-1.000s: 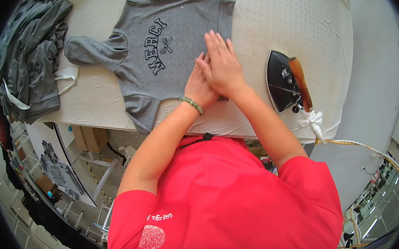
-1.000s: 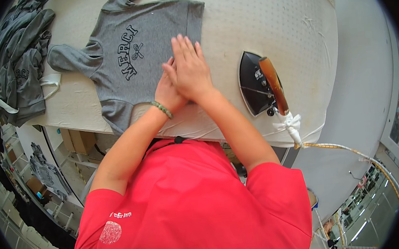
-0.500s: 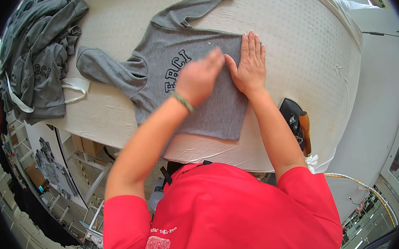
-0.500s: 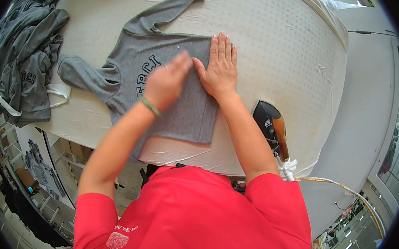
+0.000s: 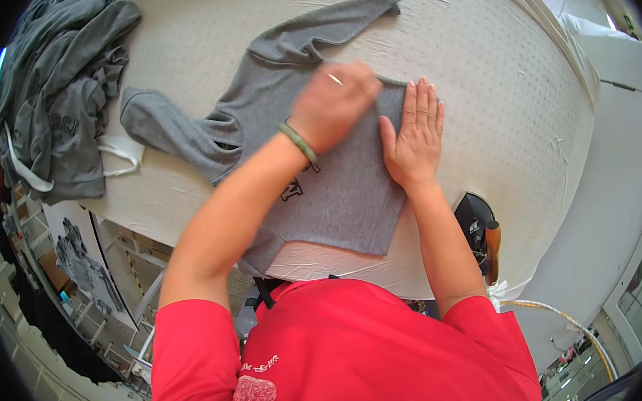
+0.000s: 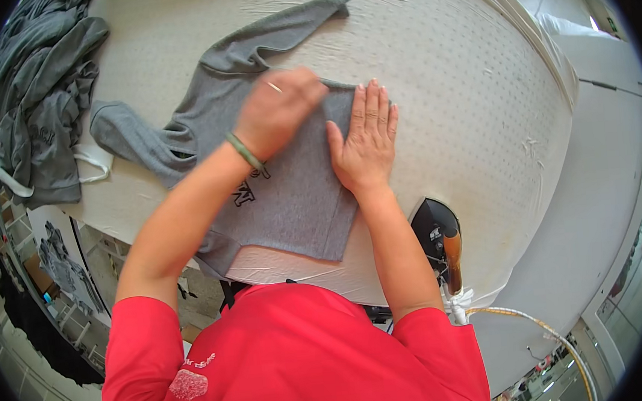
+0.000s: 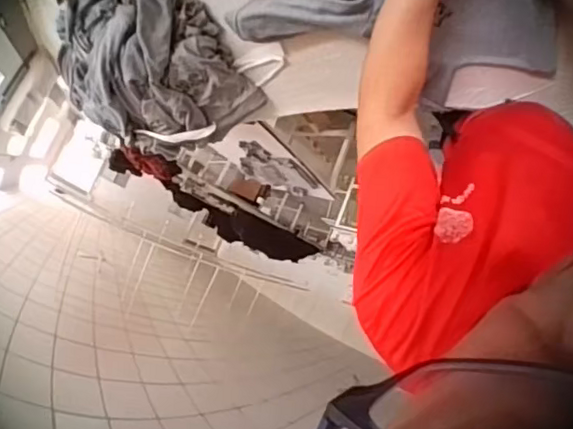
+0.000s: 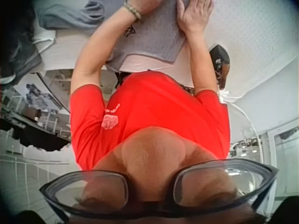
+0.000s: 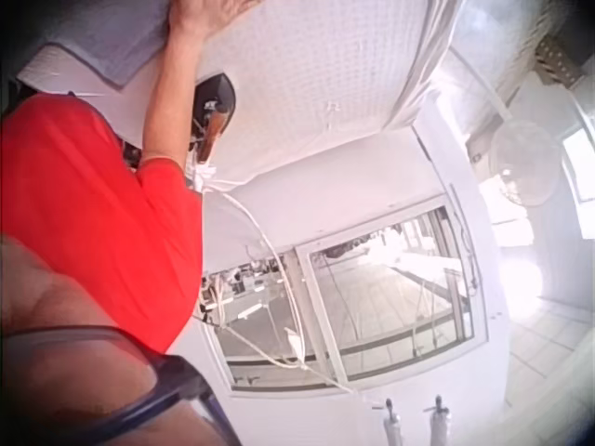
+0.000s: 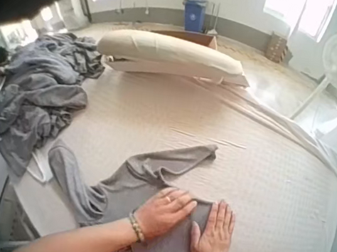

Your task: Iron and fold a grey long-sleeved shirt on a pressing table.

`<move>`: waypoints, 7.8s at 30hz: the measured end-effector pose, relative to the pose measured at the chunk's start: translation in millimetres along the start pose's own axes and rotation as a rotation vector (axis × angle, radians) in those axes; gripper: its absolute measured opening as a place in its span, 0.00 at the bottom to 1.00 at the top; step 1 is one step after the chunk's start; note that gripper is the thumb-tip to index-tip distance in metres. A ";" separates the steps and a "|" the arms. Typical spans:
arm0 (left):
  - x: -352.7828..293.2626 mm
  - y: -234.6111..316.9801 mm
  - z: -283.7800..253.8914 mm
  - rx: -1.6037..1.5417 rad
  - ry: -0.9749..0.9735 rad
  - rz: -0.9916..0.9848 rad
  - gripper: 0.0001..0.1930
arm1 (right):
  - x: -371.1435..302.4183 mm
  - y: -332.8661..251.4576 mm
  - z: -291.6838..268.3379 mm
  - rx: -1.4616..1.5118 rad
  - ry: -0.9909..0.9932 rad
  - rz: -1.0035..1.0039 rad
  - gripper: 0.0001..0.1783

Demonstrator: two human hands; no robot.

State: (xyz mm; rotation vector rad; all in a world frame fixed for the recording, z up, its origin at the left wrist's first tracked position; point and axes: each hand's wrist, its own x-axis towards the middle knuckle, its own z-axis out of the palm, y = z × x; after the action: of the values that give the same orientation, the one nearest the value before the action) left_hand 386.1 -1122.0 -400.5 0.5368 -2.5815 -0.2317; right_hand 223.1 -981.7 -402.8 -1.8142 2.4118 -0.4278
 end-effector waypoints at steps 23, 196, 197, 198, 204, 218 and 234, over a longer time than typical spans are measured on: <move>-291.6 133.6 -180.9 -0.415 0.496 -1.546 0.16 | 22.9 -191.4 -23.6 0.368 -0.174 -0.880 0.14; -288.7 102.3 -151.3 -0.494 0.403 -1.612 0.21 | -66.7 -225.3 48.9 0.131 -0.205 -0.957 0.42; -281.6 94.3 -144.1 -0.512 0.312 -1.601 0.18 | -66.3 -226.3 49.4 0.131 -0.203 -0.961 0.42; -278.1 87.9 -138.5 -0.532 0.217 -1.584 0.16 | -66.0 -225.8 49.1 0.126 -0.201 -0.961 0.41; -284.2 71.1 -139.2 -0.664 0.207 -1.582 0.14 | -63.1 -223.0 48.5 0.132 -0.205 -0.952 0.38; -273.2 71.2 -147.2 -0.014 0.027 -0.807 0.03 | -126.2 -142.8 -8.3 0.345 -0.242 -0.846 0.19; -99.3 -49.2 -132.9 -0.003 0.189 -0.771 0.09 | 130.4 -161.1 -2.9 0.365 -0.145 -0.666 0.09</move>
State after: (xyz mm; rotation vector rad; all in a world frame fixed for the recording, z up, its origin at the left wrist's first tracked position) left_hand 548.1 -1134.1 -340.7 1.4567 -2.0785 -0.4114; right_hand 334.0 -1146.4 -343.2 -2.3126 1.4594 -0.6961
